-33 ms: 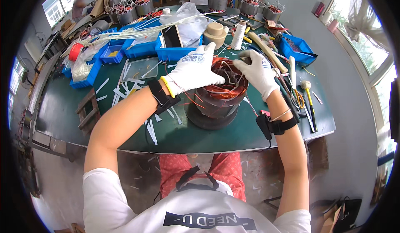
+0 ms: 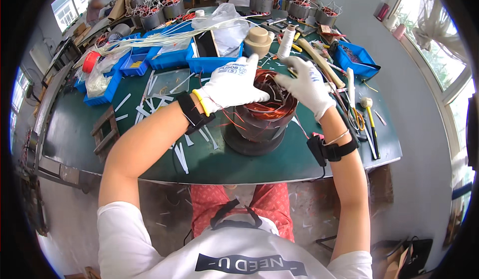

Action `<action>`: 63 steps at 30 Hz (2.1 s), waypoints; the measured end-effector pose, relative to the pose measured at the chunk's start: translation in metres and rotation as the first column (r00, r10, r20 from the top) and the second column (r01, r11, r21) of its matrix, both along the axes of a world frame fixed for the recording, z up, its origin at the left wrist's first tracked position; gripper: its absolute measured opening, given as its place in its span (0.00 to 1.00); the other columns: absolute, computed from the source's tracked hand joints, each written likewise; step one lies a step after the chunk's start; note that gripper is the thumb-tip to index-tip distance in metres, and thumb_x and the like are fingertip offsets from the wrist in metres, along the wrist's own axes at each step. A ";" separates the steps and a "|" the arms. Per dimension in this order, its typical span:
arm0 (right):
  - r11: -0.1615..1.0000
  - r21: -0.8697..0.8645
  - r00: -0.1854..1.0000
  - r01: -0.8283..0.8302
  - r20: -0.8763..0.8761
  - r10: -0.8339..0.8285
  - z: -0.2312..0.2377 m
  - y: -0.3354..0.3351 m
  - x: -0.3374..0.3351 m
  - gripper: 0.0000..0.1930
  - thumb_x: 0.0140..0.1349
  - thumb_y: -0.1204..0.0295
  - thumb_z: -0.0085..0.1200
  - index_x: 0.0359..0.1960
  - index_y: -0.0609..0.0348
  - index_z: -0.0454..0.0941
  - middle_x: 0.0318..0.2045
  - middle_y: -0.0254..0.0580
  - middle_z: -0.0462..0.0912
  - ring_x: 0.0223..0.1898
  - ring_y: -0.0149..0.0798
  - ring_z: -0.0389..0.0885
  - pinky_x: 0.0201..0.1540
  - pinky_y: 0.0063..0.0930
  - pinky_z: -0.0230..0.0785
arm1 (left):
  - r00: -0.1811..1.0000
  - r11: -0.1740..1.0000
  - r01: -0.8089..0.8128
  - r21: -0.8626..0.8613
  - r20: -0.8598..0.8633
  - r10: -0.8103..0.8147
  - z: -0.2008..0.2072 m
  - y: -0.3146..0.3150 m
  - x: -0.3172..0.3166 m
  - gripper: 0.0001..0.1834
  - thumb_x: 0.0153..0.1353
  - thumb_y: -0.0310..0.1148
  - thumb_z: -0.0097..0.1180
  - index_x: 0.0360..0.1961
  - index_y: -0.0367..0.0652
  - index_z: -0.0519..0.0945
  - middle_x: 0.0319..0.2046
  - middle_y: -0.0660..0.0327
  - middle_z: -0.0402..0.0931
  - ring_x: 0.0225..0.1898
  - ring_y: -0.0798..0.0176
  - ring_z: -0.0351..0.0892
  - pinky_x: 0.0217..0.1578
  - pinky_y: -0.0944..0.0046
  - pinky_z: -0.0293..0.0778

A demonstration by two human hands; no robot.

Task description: Assembling a motor stator by inserting insulation strips and tying copper wire.

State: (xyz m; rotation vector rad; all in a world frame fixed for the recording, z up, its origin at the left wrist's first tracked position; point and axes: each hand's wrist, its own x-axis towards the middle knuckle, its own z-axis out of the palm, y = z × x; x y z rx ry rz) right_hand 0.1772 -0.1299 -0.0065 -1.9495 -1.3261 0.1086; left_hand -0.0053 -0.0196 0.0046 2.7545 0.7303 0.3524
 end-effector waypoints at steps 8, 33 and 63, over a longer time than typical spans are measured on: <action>0.889 -0.425 0.798 -0.167 0.471 0.376 0.019 0.036 -0.012 0.17 0.58 0.69 0.53 0.49 0.54 0.82 0.36 0.55 0.84 0.41 0.51 0.83 0.46 0.40 0.75 | 0.880 0.852 0.439 0.286 -0.328 -0.343 0.025 0.029 0.015 0.18 0.56 0.44 0.50 0.31 0.37 0.79 0.28 0.45 0.79 0.32 0.43 0.82 0.36 0.48 0.76; 0.954 0.236 0.568 -0.184 -0.767 0.299 -0.045 -0.003 0.026 0.14 0.55 0.73 0.64 0.43 0.64 0.81 0.37 0.38 0.84 0.39 0.30 0.80 0.45 0.21 0.71 | 0.842 0.885 0.463 0.042 0.290 -0.454 -0.003 0.001 -0.010 0.18 0.70 0.37 0.49 0.52 0.33 0.77 0.44 0.64 0.79 0.43 0.70 0.75 0.48 0.69 0.71; 0.987 -0.092 0.881 -0.129 0.447 0.157 0.015 -0.027 -0.037 0.31 0.51 0.58 0.64 0.56 0.60 0.75 0.48 0.58 0.80 0.51 0.56 0.78 0.55 0.44 0.70 | 0.996 0.996 0.085 0.000 -0.005 -0.085 0.014 0.011 -0.017 0.43 0.55 0.55 0.63 0.64 0.35 0.68 0.56 0.39 0.73 0.57 0.49 0.75 0.56 0.55 0.71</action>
